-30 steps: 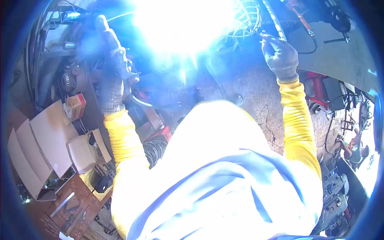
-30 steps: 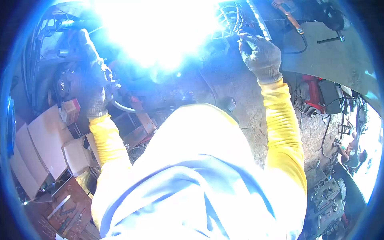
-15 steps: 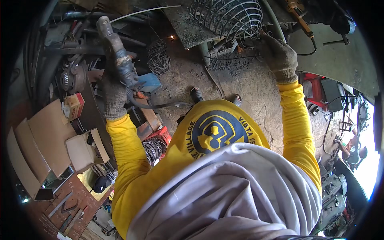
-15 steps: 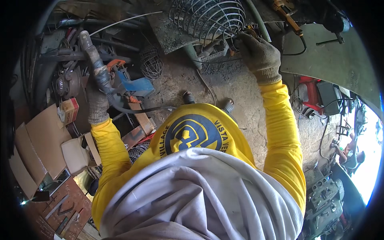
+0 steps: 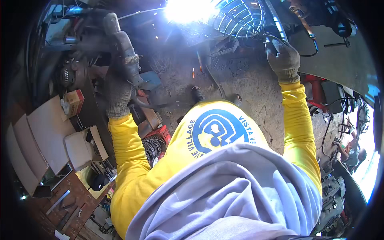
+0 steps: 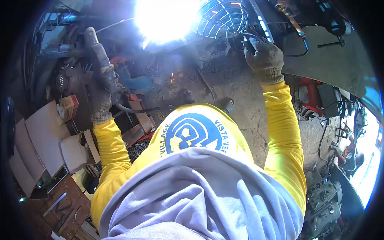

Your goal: The person hammers a circular wire metal frame on a workbench and then uses a welding rod to join the metal wire segments together.

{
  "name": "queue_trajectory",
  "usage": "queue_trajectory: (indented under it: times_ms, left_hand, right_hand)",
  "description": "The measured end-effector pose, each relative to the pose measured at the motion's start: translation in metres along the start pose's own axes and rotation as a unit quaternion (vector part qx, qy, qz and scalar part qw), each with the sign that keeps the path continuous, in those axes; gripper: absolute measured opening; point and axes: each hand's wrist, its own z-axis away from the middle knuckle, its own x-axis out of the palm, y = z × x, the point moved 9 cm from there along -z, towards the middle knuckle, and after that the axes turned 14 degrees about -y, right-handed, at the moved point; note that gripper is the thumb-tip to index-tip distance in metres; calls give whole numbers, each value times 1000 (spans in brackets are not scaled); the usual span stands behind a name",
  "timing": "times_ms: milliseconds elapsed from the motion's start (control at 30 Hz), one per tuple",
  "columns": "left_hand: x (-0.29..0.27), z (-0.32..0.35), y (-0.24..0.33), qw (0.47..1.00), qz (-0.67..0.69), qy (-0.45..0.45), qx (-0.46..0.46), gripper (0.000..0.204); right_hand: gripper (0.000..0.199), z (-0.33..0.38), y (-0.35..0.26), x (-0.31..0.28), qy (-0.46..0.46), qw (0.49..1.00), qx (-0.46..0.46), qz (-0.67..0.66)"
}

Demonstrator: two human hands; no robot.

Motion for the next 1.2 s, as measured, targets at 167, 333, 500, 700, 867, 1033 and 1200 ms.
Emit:
queue_trajectory:
  times_ms: [167,333,500,700,867,1033,1200]
  left_hand:
    - [13,-4,-15,977,209,-26,-20,39]
    - [1,8,-3,984,-167,55,28,39]
    - [-2,37,-27,972,-190,132,31,38]
    - [35,83,-85,988,111,73,-75,38]
    - [63,108,-99,981,160,26,-108,37]
    - [78,106,-104,980,166,10,-111,37]
    - [84,100,-107,980,167,3,-111,36]
  right_hand:
    - [25,-1,-5,-7,52,997,-16,-60]
    - [24,-3,-7,-4,5,998,-6,-66]
    - [27,0,2,0,28,996,-25,-76]
    - [27,-2,-3,-6,5,998,9,-55]
    - [23,-1,-3,-5,10,999,-5,-30]
    - [22,-1,-6,-8,16,999,-18,-22]
    - [20,-2,-11,-9,25,999,-26,-12]
